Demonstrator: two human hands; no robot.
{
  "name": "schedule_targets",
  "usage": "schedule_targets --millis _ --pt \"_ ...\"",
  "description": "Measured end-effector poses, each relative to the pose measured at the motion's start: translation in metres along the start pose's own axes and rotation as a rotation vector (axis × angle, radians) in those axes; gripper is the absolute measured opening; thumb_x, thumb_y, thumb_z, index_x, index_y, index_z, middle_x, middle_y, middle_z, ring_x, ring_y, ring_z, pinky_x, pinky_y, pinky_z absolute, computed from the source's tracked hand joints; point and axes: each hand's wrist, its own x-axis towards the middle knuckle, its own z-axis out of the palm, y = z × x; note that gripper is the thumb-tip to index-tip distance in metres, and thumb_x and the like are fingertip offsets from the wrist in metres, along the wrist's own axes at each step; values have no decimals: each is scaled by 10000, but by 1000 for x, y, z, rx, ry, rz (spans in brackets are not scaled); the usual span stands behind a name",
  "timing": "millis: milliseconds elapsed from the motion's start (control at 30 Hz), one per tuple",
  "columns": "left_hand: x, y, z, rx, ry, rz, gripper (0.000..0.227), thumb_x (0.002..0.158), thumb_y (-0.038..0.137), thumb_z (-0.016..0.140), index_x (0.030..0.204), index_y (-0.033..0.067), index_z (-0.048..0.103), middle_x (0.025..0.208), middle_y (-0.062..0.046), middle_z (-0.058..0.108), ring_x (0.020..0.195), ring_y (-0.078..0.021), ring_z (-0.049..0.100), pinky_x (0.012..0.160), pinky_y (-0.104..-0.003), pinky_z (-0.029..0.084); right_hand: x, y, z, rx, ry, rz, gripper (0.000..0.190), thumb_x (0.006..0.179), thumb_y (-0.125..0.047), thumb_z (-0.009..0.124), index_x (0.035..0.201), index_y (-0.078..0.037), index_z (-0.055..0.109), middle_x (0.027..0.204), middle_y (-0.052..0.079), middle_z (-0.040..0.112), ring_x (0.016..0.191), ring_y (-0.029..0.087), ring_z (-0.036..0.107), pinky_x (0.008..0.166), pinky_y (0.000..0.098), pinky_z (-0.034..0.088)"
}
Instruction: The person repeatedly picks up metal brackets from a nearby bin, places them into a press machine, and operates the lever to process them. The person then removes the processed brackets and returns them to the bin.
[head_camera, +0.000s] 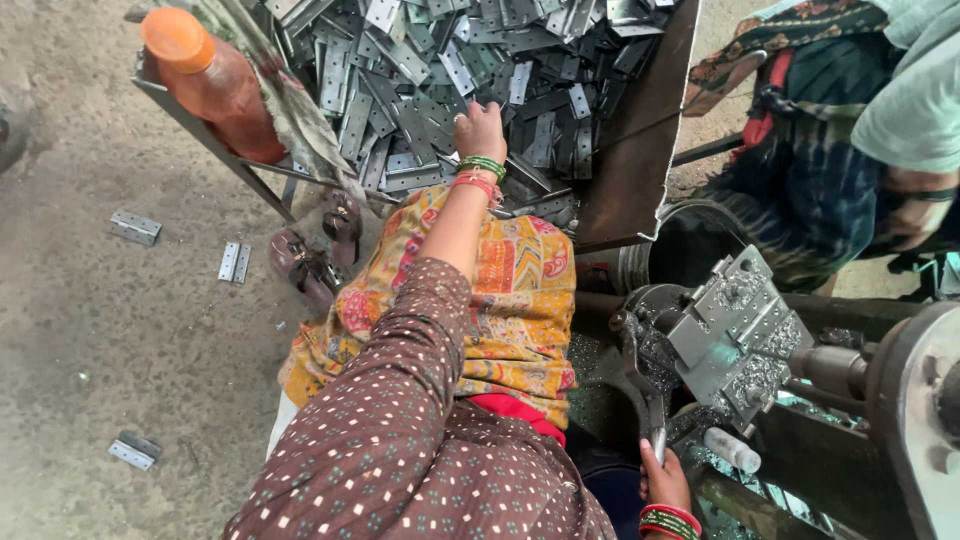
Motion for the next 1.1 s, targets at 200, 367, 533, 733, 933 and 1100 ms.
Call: schedule_targets --millis 200,367,533,733,933,1100 --pt "-1 -11 23 123 -21 29 132 937 133 580 1004 104 690 1044 -121 652 1016 -345 654 798 -453 568 5 2 -5 44 -56 -2 413 956 -406 662 1073 -14 604 755 63 546 488 149 467 434 321 389" --pt "-10 -2 28 318 110 83 143 862 202 577 897 142 702 1116 -52 635 1060 -283 639 844 -451 505 -1 6 -18 -1 -128 -57 517 877 -342 678 1299 -98 505 877 88 694 573 152 640 525 344 561" --pt "-15 14 19 151 50 123 146 925 159 537 979 106 663 1077 -100 655 931 -335 670 771 -495 523 -2 12 -5 -46 -11 -58 533 889 -353 709 1278 -9 589 850 127 734 562 195 675 544 346 570" --pt "-26 8 -14 -575 12 -58 287 800 175 733 1046 69 630 961 -163 721 899 -408 699 754 -487 534 -14 3 4 -277 175 -148 479 886 -440 716 1105 -15 692 732 93 729 507 181 638 501 339 508" --pt "-103 45 -98 -1091 -311 7 296 839 52 790 1120 54 696 1029 -124 762 930 -249 722 835 -313 560 -30 -8 12 -325 208 -155 498 883 -484 714 1098 -34 711 729 123 727 538 210 660 550 377 526" --pt "-178 126 -176 -1021 -265 559 293 916 31 740 1200 65 676 1132 -91 737 1004 -258 743 885 -336 567 -27 -8 9 -444 261 -265 523 882 -506 685 1149 -56 672 806 195 744 691 349 728 653 463 563"
